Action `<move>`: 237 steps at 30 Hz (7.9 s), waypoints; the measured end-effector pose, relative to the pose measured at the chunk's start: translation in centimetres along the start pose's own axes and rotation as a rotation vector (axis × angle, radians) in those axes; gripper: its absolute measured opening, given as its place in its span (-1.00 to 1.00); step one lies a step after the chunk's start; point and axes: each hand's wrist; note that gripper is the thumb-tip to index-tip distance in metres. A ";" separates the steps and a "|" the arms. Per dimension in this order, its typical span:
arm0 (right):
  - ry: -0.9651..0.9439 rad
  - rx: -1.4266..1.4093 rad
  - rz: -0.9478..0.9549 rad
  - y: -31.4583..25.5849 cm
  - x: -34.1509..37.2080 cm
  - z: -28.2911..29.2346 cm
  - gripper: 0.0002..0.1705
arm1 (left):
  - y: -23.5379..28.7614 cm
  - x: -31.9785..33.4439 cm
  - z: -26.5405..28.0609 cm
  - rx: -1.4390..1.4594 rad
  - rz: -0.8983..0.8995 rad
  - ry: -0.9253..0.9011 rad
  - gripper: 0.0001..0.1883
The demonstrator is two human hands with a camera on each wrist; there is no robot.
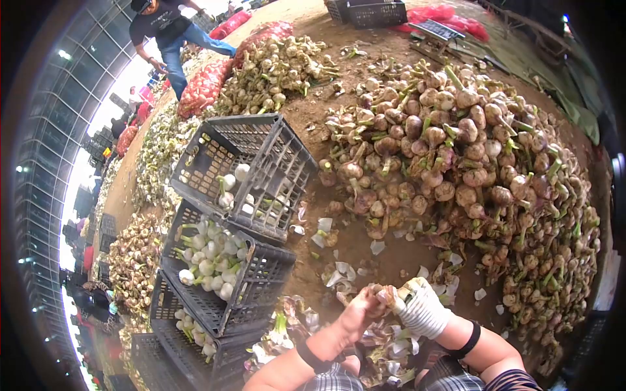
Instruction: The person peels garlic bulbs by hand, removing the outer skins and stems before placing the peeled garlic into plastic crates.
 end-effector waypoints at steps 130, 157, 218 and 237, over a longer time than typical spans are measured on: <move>0.318 -0.717 -0.257 0.3 -3.2 -0.8 -0.70 | 3.5 -0.3 -2.6 0.183 -0.235 0.164 -0.54; -0.287 -0.808 0.110 -5.3 -1.9 -2.2 -0.72 | 4.4 -0.6 -0.6 0.208 -0.462 0.201 -0.70; -0.056 -0.136 -0.158 0.6 -1.5 2.6 -0.47 | 0.9 0.6 -3.9 -0.581 -0.268 -0.072 -0.51; 0.160 -1.680 -0.842 0.2 -3.0 0.3 -0.16 | 2.2 -0.3 -4.4 -0.295 -0.651 0.057 -0.48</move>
Point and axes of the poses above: each hand's wrist, its own x-axis away from the middle knuckle, its own z-axis out of the back of the hand, y = z × x, and after that the axes turned 10 degrees about -z, right-handed
